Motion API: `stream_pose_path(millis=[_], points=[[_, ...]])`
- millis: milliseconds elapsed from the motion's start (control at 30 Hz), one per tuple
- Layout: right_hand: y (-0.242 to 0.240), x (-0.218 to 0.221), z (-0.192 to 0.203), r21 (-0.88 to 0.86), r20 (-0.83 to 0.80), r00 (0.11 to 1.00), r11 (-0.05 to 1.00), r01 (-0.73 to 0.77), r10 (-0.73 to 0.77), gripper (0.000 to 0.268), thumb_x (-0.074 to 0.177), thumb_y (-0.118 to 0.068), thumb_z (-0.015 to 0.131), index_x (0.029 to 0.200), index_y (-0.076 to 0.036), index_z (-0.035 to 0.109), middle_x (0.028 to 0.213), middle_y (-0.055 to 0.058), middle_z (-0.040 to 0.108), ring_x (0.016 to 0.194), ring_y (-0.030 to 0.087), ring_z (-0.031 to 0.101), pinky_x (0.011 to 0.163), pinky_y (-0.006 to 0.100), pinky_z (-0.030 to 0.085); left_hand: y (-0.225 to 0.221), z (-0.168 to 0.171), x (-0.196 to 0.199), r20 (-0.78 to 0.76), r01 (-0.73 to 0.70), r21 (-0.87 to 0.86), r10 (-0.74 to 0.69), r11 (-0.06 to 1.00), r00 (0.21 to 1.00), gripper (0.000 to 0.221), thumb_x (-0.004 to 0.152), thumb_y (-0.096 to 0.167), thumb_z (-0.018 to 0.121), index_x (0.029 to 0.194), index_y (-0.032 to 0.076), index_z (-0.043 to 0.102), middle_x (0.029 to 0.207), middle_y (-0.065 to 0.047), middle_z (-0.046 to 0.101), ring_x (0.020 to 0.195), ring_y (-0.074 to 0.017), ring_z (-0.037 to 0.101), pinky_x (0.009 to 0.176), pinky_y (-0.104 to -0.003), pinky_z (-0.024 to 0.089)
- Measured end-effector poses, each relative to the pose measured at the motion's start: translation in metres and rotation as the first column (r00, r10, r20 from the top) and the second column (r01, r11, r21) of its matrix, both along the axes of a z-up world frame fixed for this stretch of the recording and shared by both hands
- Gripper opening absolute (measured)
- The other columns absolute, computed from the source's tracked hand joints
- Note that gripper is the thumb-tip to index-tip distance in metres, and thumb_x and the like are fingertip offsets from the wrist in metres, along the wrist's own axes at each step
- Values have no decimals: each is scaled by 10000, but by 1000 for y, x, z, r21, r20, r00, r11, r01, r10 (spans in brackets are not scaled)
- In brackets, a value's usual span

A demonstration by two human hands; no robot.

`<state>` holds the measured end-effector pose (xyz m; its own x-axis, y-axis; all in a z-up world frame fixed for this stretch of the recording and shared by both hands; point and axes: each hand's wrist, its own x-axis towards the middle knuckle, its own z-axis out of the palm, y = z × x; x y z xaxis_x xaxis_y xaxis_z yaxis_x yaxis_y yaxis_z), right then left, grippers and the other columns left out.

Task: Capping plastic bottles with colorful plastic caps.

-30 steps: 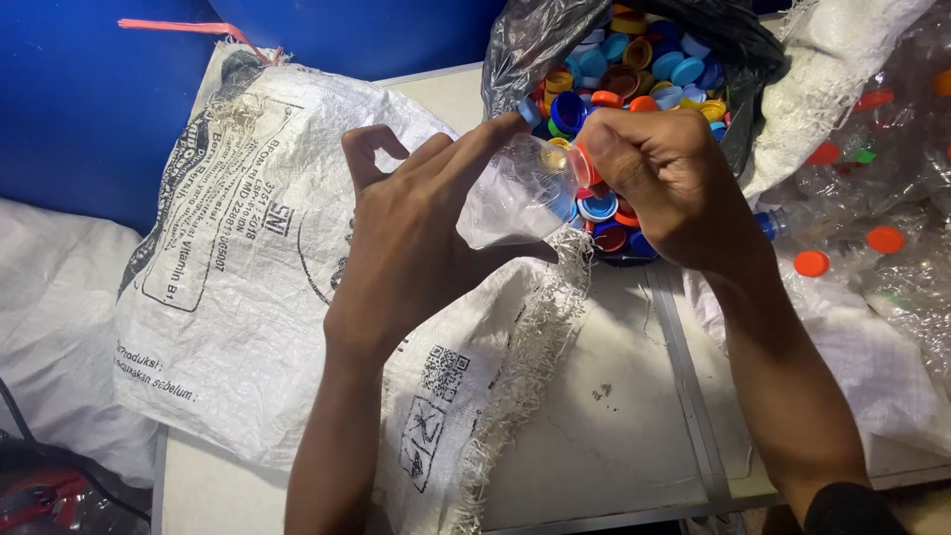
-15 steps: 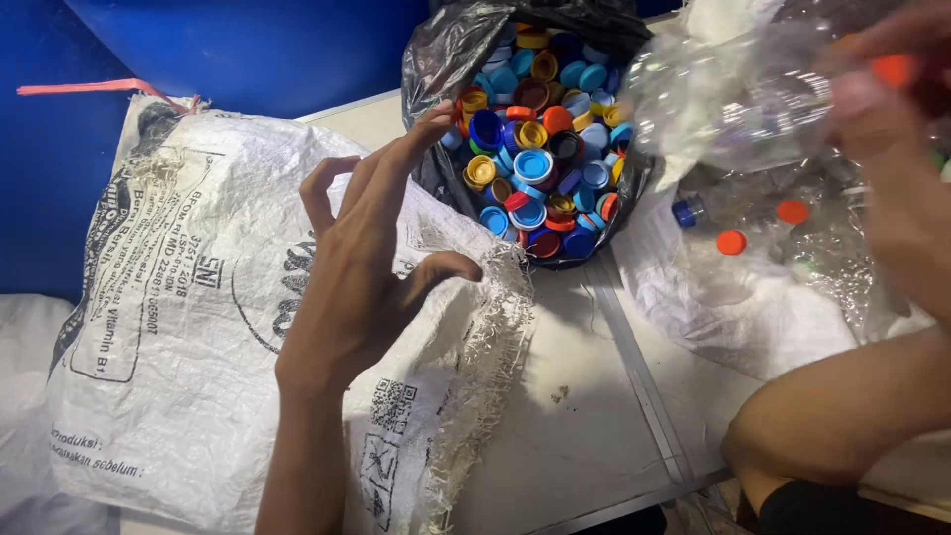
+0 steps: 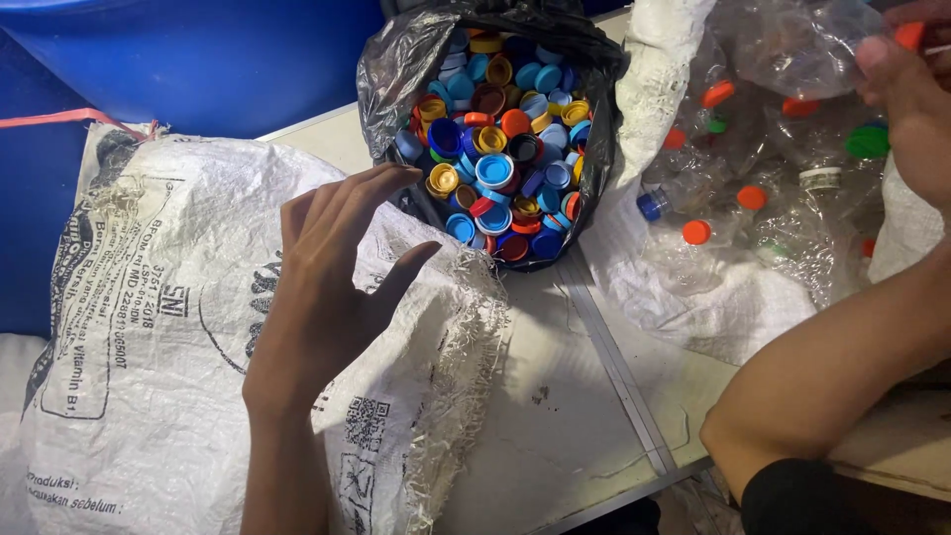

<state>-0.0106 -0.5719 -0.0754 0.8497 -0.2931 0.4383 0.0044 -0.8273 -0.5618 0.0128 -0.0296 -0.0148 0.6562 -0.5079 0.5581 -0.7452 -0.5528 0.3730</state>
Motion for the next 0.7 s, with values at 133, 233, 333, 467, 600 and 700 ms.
stream_pose_path(millis=[133,233,333,467,600,700], points=[[30,22,-1,1,65,996,998,-61,60,321,1244,-294,508,1181,-10,643,1057,81,684,966,139,655,901,298,531,2,-3,1,-4,-3,12,3,1000,1000,523,936,222,796,1391,74,585,1378,-94,648,1320,-247,584,1148,-435,362],[16,22,-11,125,126,985,983,-133,117,277,1227,-251,513,1250,0,627,1134,70,660,1011,138,624,914,309,511,3,1,0,-41,-2,12,3,1000,999,502,926,198,785,1377,83,597,1350,-80,670,1300,-241,592,1133,-432,373],[-64,36,-69,169,176,953,946,-276,247,263,1232,-210,474,1258,18,602,1160,83,649,1044,147,615,1012,309,537,4,-2,3,-76,-5,26,7,1000,997,487,916,199,792,1355,87,614,1317,-83,681,1268,-247,600,1121,-434,379],[35,31,2,35,122,982,988,-151,145,298,1219,-219,498,1136,27,643,1049,110,706,966,187,691,901,335,547,2,-3,1,-51,15,17,-14,1000,999,477,925,193,791,1352,80,612,1318,-82,684,1280,-252,601,1133,-443,377],[57,39,15,168,192,968,967,-192,159,214,1223,-186,570,1248,1,670,1137,73,709,1007,168,709,938,336,597,1,-3,-1,-125,-17,19,19,1000,992,470,905,181,792,1340,101,636,1265,-67,706,1216,-262,604,1079,-428,413],[33,41,0,144,212,963,970,-198,165,231,1223,-179,534,1209,17,656,1134,77,711,1023,164,710,990,331,589,0,-3,-1,-144,-20,16,22,1000,989,458,903,181,793,1329,106,643,1237,-56,721,1172,-256,622,1053,-424,429]])
